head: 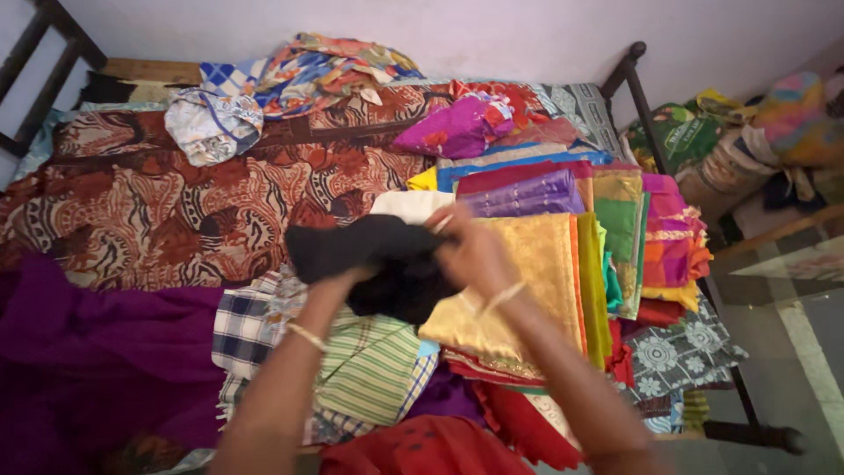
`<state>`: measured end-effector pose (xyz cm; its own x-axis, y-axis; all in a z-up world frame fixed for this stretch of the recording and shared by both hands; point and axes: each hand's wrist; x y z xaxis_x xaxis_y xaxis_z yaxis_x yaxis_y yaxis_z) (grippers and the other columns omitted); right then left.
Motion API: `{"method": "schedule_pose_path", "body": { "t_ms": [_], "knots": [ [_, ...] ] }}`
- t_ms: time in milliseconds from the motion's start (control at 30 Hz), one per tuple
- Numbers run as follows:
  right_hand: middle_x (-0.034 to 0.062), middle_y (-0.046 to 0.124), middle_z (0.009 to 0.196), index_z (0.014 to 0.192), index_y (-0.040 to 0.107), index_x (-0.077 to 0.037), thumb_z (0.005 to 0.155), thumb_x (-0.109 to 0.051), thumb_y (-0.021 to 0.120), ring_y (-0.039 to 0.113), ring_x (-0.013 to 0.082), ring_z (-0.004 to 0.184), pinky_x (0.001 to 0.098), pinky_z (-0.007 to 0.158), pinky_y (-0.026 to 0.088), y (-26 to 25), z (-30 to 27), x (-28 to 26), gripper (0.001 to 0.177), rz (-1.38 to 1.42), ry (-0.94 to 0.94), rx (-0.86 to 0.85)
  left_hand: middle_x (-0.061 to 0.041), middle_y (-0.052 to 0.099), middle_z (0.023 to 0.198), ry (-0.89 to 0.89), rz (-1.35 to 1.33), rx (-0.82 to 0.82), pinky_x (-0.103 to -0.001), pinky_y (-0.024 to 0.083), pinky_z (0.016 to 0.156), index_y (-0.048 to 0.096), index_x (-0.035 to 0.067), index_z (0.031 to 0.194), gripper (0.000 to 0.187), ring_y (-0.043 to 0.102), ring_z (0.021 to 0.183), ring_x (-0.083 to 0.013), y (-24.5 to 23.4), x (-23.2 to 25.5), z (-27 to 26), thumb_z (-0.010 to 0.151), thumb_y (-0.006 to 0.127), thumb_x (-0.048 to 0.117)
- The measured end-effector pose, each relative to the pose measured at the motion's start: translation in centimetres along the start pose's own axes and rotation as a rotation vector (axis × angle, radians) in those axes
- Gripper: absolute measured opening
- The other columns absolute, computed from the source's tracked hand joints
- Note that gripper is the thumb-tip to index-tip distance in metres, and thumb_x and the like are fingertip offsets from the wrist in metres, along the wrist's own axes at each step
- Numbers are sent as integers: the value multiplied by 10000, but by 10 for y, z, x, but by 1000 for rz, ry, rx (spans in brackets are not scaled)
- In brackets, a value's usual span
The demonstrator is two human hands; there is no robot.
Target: The person folds items of clothing by hand, including a patterned top, black pants, and striped cloths, before placing them into a closet.
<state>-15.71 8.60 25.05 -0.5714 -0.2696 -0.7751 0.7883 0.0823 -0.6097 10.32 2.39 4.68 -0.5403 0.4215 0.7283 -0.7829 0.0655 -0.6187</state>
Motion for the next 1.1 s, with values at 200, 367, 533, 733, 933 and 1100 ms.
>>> {"method": "schedule_pose_path", "body": {
  "t_ms": [200, 367, 533, 733, 933, 1100],
  "knots": [
    [130, 748, 968, 1037, 710, -108, 751, 42, 670, 724, 346, 923, 440, 797, 559, -88, 50, 85, 325, -436, -221, 290, -240, 694, 1066, -248, 505, -446, -500, 510, 923, 698, 49, 1090, 420, 663, 1043, -408, -82, 109, -12, 996, 593, 444],
    [108, 758, 1008, 1042, 700, -103, 779, -24, 672, 750, 280, 967, 394, 803, 577, -121, 90, 74, 276, -237, -141, 401, -188, 726, 860, 105, 682, -272, -511, 526, 854, 732, 47, 864, 509, 688, 949, -412, -161, 187, 21, 826, 714, 554],
    [126, 767, 995, 1045, 751, -132, 845, -81, 733, 733, 303, 930, 410, 796, 555, -138, 133, 43, 207, -336, -20, 327, -87, 718, 790, 87, 1063, 12, -688, 203, 1098, 751, 145, 805, 217, 716, 865, -285, -237, 199, 84, 838, 768, 359],
    [176, 688, 1094, 1088, 732, -67, 844, 16, 632, 661, 360, 1113, 427, 1018, 523, -145, 142, 11, 276, -229, -471, 671, 35, 682, 1000, 473, 1096, 502, -565, 63, 1312, 747, 146, 1051, 44, 676, 1040, -116, -276, 223, 69, 1043, 704, 151],
    [188, 626, 1231, 1412, 557, -24, 754, 27, 591, 537, 441, 1191, 541, 1046, 426, -40, -6, 105, 661, -363, -314, 448, -21, 706, 1070, 282, 901, 447, -683, 183, 1187, 734, 120, 888, 42, 643, 1090, -201, -189, 192, -92, 857, 706, 112],
    [267, 615, 1274, 1423, 476, -68, 916, -96, 593, 571, 510, 1141, 608, 977, 451, 95, -136, 242, 522, 441, 556, 180, -147, 686, 1226, -240, 644, 387, -621, 232, 1098, 745, 106, 802, 146, 592, 1185, -372, -61, 160, -214, 659, 755, 134]
  ]
}}
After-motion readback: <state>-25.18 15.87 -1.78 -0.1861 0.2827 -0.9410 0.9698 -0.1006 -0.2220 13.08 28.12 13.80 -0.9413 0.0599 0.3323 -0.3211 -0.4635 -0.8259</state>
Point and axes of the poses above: each hand's wrist, its own z-axis towards the middle knuckle, its own y-axis out of the palm, x = y × z
